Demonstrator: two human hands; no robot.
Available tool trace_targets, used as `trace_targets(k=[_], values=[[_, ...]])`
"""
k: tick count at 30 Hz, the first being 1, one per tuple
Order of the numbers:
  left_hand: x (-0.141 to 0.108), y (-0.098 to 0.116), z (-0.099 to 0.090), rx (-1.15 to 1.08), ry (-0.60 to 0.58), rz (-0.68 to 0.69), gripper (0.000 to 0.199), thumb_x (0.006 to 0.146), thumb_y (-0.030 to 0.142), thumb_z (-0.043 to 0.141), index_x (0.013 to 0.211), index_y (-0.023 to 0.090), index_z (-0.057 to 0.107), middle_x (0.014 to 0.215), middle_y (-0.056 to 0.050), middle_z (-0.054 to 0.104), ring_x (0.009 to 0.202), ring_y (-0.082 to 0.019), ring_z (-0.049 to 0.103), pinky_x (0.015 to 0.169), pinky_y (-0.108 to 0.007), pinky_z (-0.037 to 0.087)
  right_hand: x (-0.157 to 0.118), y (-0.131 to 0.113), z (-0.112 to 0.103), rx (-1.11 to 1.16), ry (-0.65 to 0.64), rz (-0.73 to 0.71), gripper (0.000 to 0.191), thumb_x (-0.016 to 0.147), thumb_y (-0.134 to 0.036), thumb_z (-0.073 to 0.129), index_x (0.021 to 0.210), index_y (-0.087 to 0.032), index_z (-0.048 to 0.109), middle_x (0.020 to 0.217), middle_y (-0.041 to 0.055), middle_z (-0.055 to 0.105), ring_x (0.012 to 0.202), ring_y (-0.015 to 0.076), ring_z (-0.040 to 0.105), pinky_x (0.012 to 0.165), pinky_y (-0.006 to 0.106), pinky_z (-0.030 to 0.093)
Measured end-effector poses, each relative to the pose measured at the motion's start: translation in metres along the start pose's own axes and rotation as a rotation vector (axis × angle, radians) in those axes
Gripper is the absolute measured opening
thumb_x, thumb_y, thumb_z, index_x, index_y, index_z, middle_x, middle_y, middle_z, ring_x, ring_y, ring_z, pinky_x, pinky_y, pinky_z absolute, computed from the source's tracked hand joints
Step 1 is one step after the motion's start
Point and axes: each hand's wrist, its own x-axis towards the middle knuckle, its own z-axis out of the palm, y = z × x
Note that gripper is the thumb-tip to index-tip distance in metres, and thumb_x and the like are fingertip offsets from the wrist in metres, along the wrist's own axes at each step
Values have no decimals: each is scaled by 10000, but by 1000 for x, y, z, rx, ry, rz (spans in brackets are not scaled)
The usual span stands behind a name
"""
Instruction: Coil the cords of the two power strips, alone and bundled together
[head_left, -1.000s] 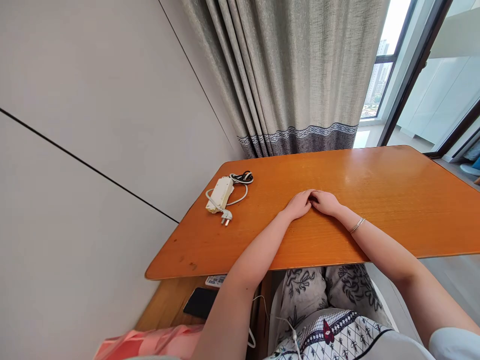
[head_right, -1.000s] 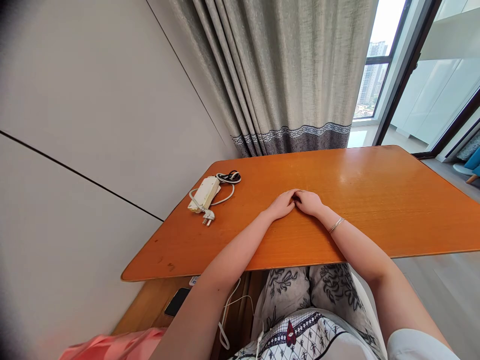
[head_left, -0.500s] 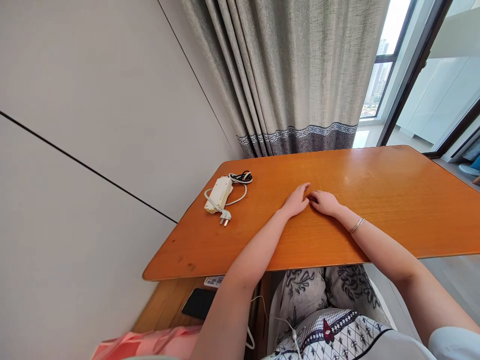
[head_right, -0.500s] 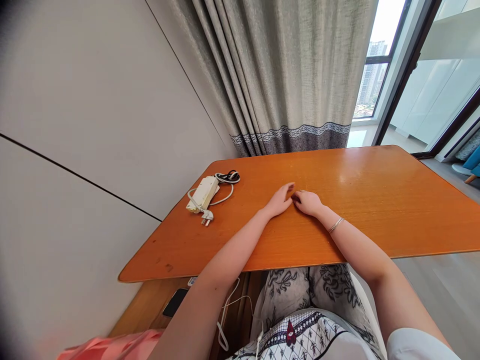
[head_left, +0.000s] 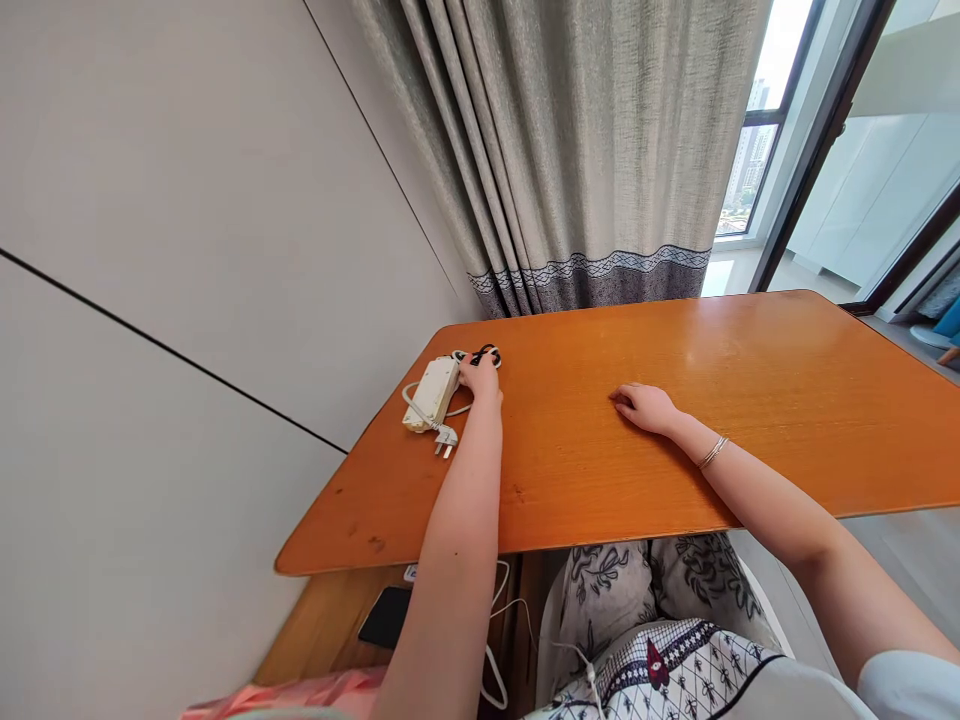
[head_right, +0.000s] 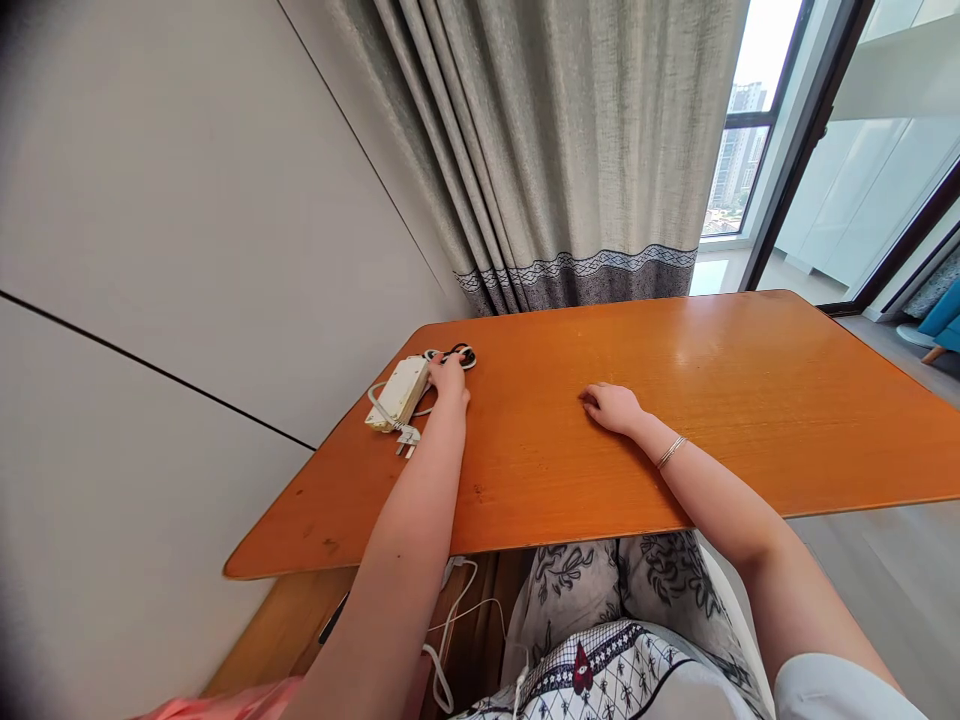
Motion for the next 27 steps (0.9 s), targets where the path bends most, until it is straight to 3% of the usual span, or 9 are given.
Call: trace_targets(k=[5,12,20,23,27], values=[[15,1,-4,-64,0,-177,292,740,155,615,1018,198,538,1068,-77,618,1189,-190,598,1067,-351,468,0,-2,-2,4,0,9,327,989,-247,541,1289,-217,665,1291,62,719,1178,214,679,977,308,508],[18,1,-5,-142,6,-256,91,731,156,575,774,202,510,842,-11,611,969,-165,645,951,-305,524,0,-1,0,34,0,16,329,989,-246,538,1291,-217,666,1310,68,712,1187,224,675,991,320,502],[-24,11,25,-168,-58,-217,220,681,116,660,862,191,560,835,12,616,836,-146,627,848,-290,516,1,2,2,177,31,13,286,955,-220,588,1216,-187,700,1276,116,712,1158,271,674,1022,404,495],[-45,17,40,-202,-159,-212,268,649,82,695,875,181,591,815,22,620,813,-136,629,863,-285,515,3,1,3,308,93,21,285,960,-275,608,1206,-160,695,1255,139,705,1165,270,659,1066,434,474],[-82,23,59,-265,-383,-245,288,640,107,772,884,169,633,846,3,679,828,-138,660,887,-294,525,8,-1,8,563,202,68,440,1022,-379,497,1386,-140,559,1283,158,671,1124,217,674,1023,396,527]])
